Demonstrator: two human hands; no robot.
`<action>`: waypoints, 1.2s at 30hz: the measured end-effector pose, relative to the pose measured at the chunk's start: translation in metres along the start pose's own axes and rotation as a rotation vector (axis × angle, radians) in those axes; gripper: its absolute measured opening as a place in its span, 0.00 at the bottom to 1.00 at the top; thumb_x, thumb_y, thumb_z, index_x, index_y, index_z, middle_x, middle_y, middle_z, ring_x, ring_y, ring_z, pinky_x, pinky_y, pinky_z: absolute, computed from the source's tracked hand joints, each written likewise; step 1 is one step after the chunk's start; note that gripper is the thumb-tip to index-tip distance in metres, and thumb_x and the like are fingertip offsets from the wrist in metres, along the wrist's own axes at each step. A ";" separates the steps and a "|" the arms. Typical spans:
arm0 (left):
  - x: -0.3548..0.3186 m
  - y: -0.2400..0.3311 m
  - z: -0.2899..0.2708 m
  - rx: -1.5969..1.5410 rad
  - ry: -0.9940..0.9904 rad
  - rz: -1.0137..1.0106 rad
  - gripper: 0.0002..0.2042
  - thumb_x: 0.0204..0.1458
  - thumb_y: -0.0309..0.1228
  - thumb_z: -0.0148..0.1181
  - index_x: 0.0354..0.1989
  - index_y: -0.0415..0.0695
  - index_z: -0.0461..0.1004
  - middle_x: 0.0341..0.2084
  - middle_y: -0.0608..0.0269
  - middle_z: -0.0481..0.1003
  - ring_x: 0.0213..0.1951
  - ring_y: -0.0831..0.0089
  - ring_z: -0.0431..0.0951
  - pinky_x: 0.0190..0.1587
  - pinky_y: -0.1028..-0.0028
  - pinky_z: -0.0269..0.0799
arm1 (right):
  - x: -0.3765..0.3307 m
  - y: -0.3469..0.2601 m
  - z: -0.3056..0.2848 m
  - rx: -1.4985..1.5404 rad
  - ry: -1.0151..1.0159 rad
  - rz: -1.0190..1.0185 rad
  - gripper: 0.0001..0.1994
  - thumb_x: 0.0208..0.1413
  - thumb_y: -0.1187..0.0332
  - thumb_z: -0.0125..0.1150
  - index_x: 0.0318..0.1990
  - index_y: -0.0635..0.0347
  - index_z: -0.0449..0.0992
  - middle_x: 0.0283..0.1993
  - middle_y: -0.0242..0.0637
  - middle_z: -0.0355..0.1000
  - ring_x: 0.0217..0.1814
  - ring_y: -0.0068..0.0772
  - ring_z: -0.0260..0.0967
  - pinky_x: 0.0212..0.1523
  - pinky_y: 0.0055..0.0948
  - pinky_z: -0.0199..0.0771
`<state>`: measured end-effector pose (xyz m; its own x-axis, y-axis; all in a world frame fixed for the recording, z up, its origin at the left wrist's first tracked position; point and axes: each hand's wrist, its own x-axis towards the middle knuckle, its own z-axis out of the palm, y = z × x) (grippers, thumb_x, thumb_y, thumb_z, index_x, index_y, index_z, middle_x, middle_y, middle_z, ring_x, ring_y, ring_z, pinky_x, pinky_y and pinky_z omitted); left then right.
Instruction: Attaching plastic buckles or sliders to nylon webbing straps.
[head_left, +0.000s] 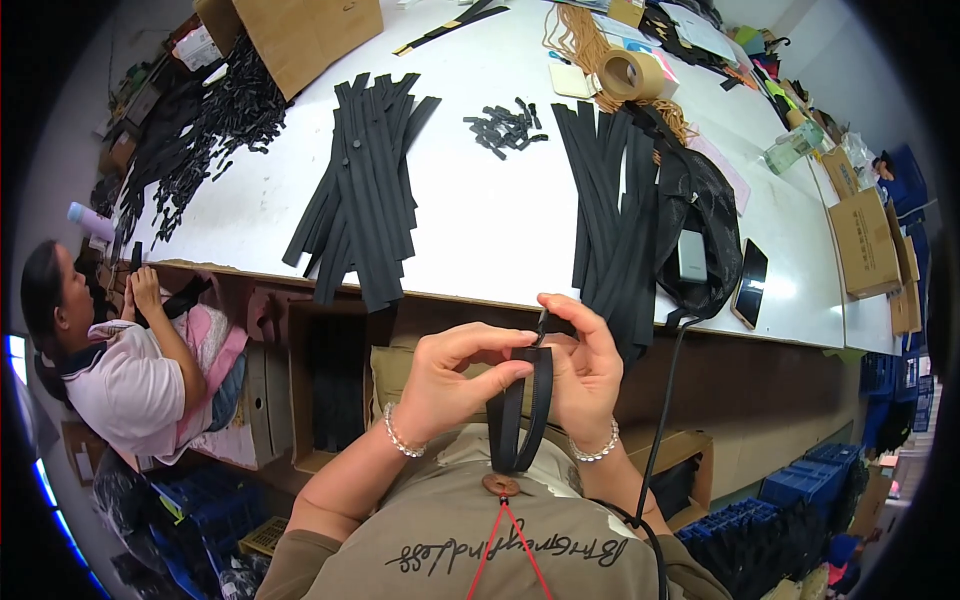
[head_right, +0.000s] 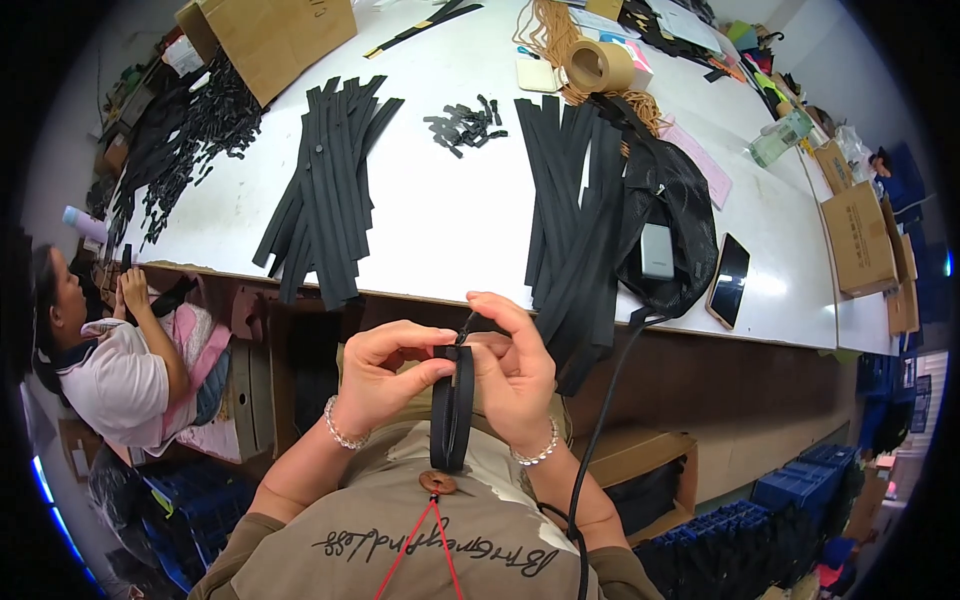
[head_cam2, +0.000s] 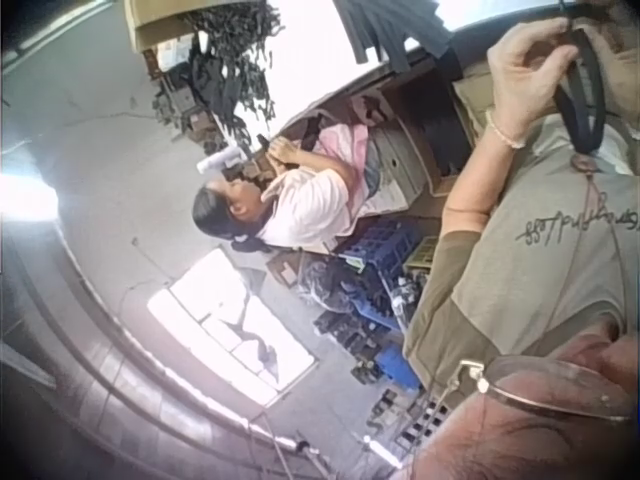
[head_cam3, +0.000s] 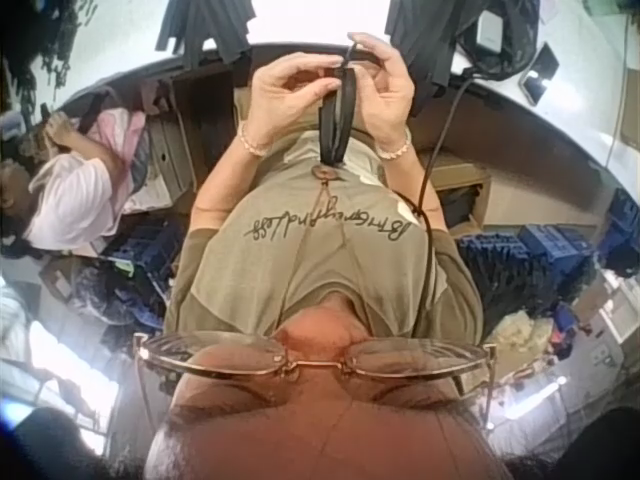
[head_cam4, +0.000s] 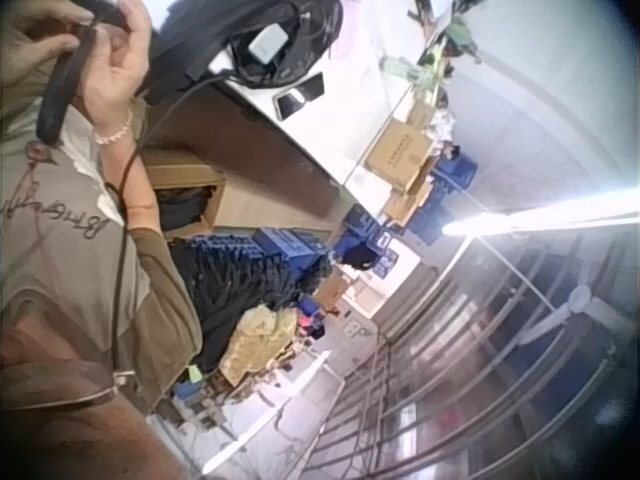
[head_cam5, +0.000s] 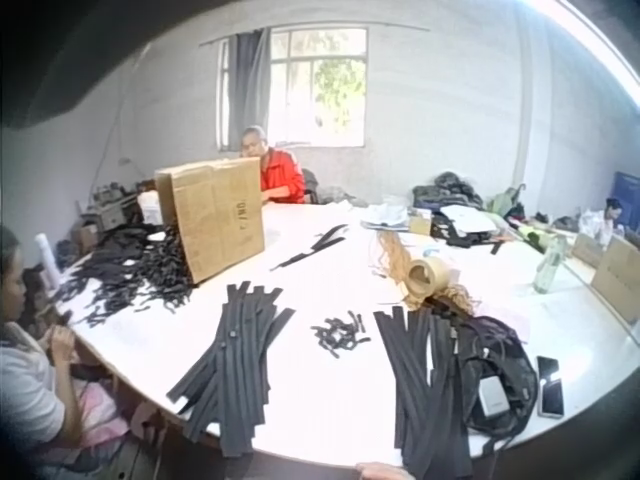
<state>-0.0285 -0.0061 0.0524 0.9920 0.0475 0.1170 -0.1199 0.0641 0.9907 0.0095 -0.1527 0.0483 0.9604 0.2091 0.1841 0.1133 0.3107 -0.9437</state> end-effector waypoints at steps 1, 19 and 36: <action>-0.001 0.000 0.001 0.061 0.037 0.014 0.13 0.41 0.16 0.65 0.38 0.36 0.77 0.32 0.58 0.77 0.34 0.77 0.77 0.36 0.80 0.74 | 0.000 -0.003 0.002 0.061 0.067 0.034 0.06 0.56 0.76 0.54 0.40 0.69 0.71 0.40 0.36 0.70 0.39 0.21 0.68 0.41 0.20 0.69; -0.012 -0.001 0.007 -0.066 0.079 0.062 0.10 0.45 0.17 0.61 0.37 0.37 0.72 0.33 0.63 0.75 0.37 0.78 0.76 0.41 0.79 0.74 | -0.002 -0.017 -0.017 -0.479 -0.213 -0.308 0.08 0.39 0.81 0.66 0.30 0.62 0.77 0.31 0.34 0.72 0.34 0.29 0.70 0.33 0.23 0.69; -0.010 0.001 0.004 0.332 0.076 0.323 0.07 0.41 0.17 0.62 0.30 0.37 0.75 0.26 0.57 0.76 0.28 0.68 0.77 0.31 0.76 0.72 | -0.009 -0.009 -0.012 -0.322 -0.161 -0.198 0.08 0.43 0.81 0.65 0.34 0.69 0.77 0.33 0.41 0.75 0.30 0.26 0.72 0.32 0.19 0.71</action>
<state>-0.0385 -0.0108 0.0525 0.8987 0.0867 0.4300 -0.3907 -0.2875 0.8745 0.0026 -0.1687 0.0521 0.8630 0.3248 0.3871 0.3903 0.0582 -0.9189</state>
